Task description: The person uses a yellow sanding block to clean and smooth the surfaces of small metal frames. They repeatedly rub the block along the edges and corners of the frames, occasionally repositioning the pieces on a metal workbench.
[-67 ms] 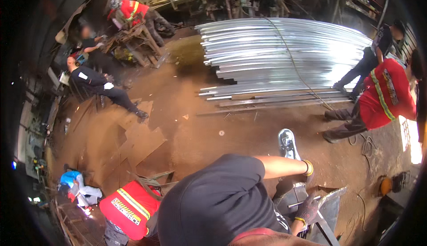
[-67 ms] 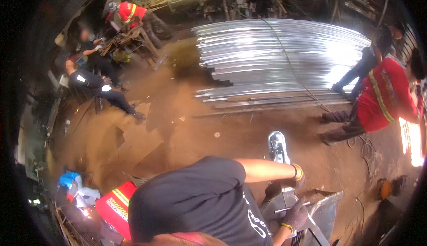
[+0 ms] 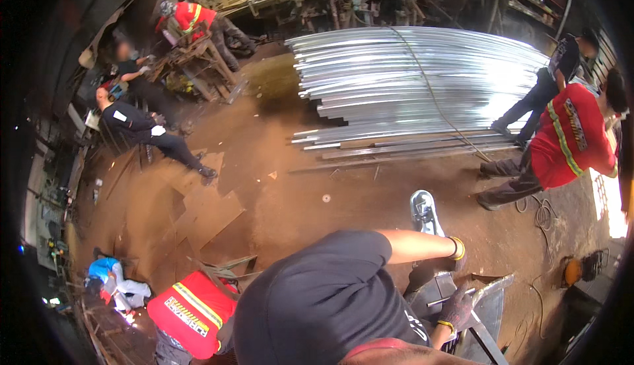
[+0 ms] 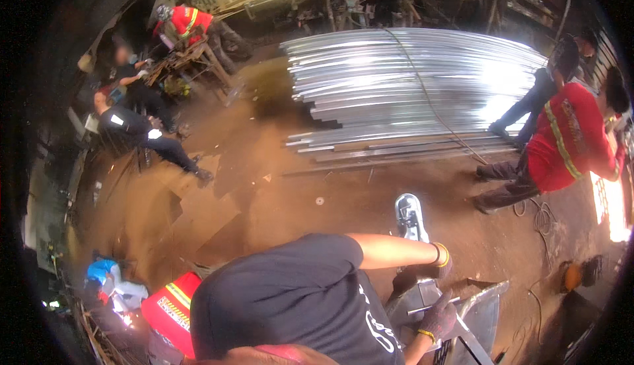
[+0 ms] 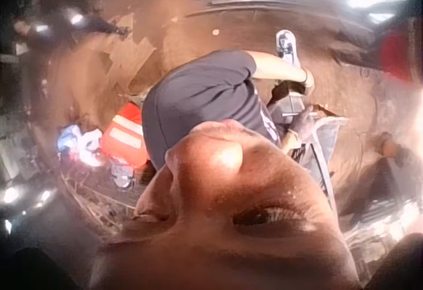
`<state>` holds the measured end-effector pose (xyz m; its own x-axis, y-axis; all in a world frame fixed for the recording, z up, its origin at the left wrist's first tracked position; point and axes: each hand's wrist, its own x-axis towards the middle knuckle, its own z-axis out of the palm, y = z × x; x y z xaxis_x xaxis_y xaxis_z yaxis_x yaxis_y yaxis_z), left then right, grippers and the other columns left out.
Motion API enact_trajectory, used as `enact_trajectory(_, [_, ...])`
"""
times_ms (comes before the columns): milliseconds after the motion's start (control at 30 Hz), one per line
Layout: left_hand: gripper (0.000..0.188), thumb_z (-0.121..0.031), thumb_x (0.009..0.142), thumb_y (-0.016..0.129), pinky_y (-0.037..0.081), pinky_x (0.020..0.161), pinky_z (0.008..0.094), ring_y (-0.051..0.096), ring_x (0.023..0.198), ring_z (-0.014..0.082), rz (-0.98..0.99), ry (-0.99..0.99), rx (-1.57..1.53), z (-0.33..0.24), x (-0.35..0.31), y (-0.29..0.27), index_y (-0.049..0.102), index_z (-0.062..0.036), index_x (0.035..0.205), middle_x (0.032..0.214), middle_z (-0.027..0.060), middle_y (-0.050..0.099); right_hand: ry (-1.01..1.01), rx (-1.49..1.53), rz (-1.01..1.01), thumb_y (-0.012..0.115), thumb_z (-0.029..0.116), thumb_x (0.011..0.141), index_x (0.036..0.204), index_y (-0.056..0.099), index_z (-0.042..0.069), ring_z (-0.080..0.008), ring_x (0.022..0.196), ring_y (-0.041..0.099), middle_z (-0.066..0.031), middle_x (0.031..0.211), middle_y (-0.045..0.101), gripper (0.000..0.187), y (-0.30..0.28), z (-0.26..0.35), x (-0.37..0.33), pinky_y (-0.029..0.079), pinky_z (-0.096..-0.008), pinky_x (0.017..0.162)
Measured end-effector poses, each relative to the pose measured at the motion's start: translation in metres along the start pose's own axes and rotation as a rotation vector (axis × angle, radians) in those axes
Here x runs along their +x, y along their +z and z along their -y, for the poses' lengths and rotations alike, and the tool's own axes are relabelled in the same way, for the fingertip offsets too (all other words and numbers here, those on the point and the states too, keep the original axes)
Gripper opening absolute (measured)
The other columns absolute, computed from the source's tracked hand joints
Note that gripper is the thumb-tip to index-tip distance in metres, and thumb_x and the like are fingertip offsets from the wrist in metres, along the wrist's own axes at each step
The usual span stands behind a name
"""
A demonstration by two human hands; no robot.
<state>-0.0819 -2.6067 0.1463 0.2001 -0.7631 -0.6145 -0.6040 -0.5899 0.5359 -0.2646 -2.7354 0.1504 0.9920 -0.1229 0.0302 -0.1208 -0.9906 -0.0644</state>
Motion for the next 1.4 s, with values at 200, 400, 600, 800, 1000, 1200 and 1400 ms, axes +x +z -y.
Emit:
enact_trajectory(200, [0.046,-0.034,0.1,0.067,0.053,0.11,0.0468,0.068,0.129,0.0278,-0.013,0.023,-0.041,-0.009,0.017,0.002,0.075,-0.0098,0.138,0.141,0.0123,0.073,0.082,0.048,-0.085,0.044,0.041,0.115,0.107,0.074,0.001,-0.0495,0.082,0.068,-0.0294,0.083,0.069,0.05,-0.012,0.007,-0.006,0.051,-0.0589,0.074])
enact_trajectory(400, [0.046,-0.043,0.1,0.069,0.051,0.111,0.0467,0.067,0.127,0.0228,-0.053,0.012,-0.135,0.026,0.049,0.021,0.077,-0.0188,0.138,0.138,0.0023,0.073,-0.114,-0.062,-0.03,0.051,0.029,0.113,0.136,0.063,0.01,-0.046,0.082,0.07,-0.0264,0.085,0.07,0.032,-0.015,0.005,-0.003,0.054,-0.057,0.071])
enact_trajectory(600, [0.045,-0.04,0.1,0.069,0.052,0.109,0.0466,0.068,0.127,0.0243,-0.057,0.027,-0.03,0.019,0.04,0.014,0.076,-0.0162,0.138,0.14,0.0045,0.073,-0.014,-0.033,0.035,0.055,0.026,0.112,0.146,0.059,0.015,-0.0424,0.085,0.073,-0.0248,0.089,0.072,0.036,0.004,-0.012,0.001,0.056,-0.0548,0.069])
enact_trajectory(800, [0.045,-0.037,0.101,0.069,0.054,0.108,0.0464,0.069,0.127,0.0258,-0.052,0.029,0.063,0.009,0.031,0.007,0.075,-0.0136,0.139,0.142,0.0067,0.072,-0.136,-0.113,-0.126,0.061,0.016,0.106,0.145,0.059,0.016,-0.0403,0.078,0.071,-0.0213,0.087,0.071,0.039,0.011,-0.012,0.002,0.056,-0.0531,0.068])
enact_trajectory(1000, [0.045,-0.033,0.101,0.068,0.056,0.106,0.0463,0.069,0.127,0.0273,-0.024,0.031,0.161,0.026,0.029,0.013,0.075,-0.011,0.139,0.143,0.0089,0.072,-0.142,-0.088,0.02,0.06,0.006,0.101,0.152,0.055,0.017,-0.0428,0.095,0.073,-0.0255,0.1,0.072,0.052,0.001,-0.003,-0.001,0.059,-0.0529,0.076])
enact_trajectory(1200, [0.044,-0.03,0.101,0.068,0.058,0.105,0.0462,0.07,0.127,0.0288,0.02,0.114,0.366,0.001,0.024,-0.002,0.074,-0.0084,0.14,0.145,0.0111,0.072,-0.037,-0.077,0.016,0.059,0.011,0.104,0.149,0.057,0.014,-0.0412,0.092,0.073,-0.0236,0.097,0.073,0.045,0.003,-0.018,-0.002,0.058,-0.0525,0.074])
enact_trajectory(1400, [0.042,-0.026,0.099,0.069,0.057,0.102,0.0468,0.071,0.121,0.0277,0.088,0.101,0.491,0.075,0.082,0.036,0.076,-0.0089,0.137,0.136,0.0099,0.075,0.02,0.075,0.058,0.055,0.03,0.11,0.139,0.065,0.009,-0.043,0.09,0.073,-0.0248,0.096,0.074,0.037,-0.008,0.012,0.002,0.056,-0.0549,0.076])
